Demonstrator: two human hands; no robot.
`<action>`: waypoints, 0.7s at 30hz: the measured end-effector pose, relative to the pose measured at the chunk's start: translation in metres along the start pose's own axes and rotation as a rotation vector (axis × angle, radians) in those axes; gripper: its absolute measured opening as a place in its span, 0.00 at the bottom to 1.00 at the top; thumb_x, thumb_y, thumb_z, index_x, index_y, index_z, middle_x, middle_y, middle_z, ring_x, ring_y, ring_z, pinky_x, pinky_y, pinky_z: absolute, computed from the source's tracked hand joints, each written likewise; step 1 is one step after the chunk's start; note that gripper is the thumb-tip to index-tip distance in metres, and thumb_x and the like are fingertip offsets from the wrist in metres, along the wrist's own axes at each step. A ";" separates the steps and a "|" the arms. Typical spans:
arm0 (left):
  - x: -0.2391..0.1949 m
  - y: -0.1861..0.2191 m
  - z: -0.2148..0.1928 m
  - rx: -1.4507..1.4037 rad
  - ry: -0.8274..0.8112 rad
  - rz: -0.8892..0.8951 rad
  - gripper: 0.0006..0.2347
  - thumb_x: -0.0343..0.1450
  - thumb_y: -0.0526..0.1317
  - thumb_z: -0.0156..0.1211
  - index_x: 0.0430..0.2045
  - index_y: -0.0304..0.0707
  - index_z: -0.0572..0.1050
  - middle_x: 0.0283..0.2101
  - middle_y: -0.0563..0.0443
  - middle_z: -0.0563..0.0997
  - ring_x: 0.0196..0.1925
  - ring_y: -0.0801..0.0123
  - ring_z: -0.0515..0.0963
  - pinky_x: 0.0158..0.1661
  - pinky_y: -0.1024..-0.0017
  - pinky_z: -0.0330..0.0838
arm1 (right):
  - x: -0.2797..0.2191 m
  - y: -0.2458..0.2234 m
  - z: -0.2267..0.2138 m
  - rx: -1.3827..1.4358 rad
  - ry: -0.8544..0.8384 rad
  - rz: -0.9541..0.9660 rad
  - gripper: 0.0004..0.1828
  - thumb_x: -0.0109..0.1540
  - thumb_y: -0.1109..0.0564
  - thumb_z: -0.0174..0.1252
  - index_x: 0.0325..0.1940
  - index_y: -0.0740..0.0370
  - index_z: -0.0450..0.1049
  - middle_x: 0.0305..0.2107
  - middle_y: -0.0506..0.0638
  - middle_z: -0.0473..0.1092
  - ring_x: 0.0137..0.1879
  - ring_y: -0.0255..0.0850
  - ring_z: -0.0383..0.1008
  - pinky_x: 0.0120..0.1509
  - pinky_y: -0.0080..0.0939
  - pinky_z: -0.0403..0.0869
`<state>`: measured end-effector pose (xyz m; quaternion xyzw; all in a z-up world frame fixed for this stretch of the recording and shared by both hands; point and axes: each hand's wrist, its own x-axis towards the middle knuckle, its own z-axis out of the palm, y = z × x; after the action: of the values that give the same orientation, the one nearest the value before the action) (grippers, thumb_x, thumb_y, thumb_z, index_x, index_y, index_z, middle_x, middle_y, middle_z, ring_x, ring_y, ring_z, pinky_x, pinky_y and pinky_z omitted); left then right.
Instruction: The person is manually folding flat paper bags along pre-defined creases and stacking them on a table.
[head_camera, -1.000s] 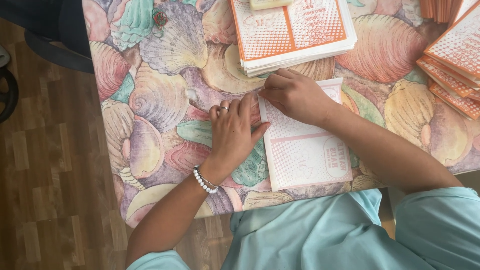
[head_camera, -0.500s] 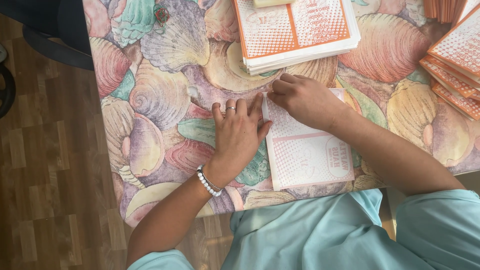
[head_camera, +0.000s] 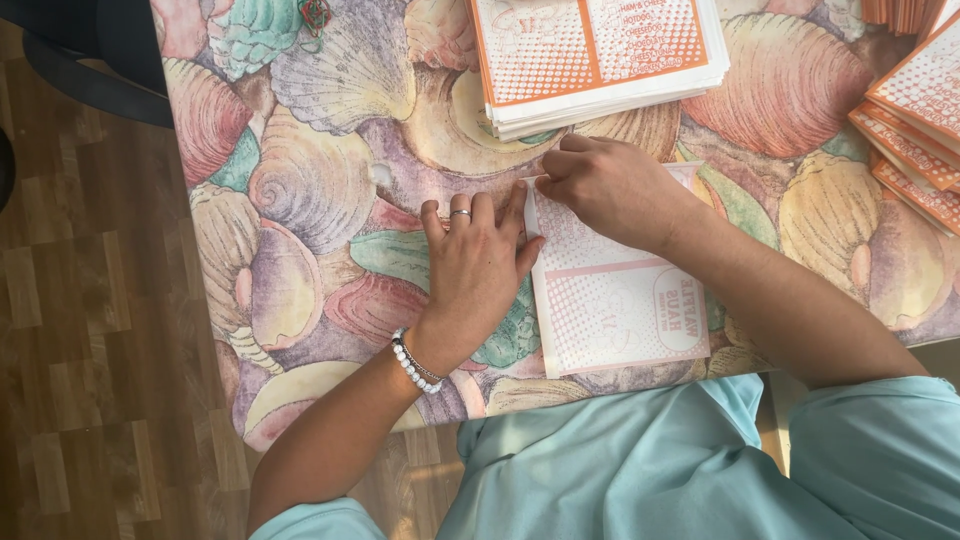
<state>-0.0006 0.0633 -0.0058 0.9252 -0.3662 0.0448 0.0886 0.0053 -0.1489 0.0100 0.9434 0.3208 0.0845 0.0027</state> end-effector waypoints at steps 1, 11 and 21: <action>0.000 0.000 -0.001 -0.001 0.000 0.001 0.25 0.75 0.54 0.51 0.62 0.35 0.71 0.32 0.45 0.69 0.40 0.55 0.67 0.52 0.42 0.50 | 0.000 0.001 0.001 -0.001 -0.001 0.001 0.10 0.65 0.55 0.62 0.30 0.55 0.82 0.25 0.43 0.69 0.38 0.35 0.71 0.42 0.31 0.74; -0.001 0.000 -0.002 -0.035 0.017 -0.011 0.25 0.75 0.54 0.53 0.61 0.34 0.72 0.31 0.47 0.69 0.40 0.56 0.67 0.51 0.42 0.50 | 0.003 -0.002 -0.011 0.040 0.010 0.020 0.07 0.66 0.57 0.61 0.35 0.55 0.83 0.24 0.44 0.70 0.38 0.35 0.72 0.43 0.31 0.75; -0.003 -0.005 0.004 -0.114 0.082 -0.016 0.27 0.72 0.54 0.61 0.60 0.34 0.70 0.30 0.49 0.67 0.38 0.56 0.67 0.50 0.45 0.53 | 0.006 -0.002 -0.008 0.010 -0.037 0.024 0.07 0.67 0.57 0.59 0.43 0.54 0.83 0.26 0.43 0.68 0.39 0.35 0.71 0.45 0.31 0.75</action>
<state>0.0008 0.0681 -0.0109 0.9190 -0.3569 0.0610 0.1562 0.0076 -0.1439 0.0188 0.9486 0.3098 0.0655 0.0029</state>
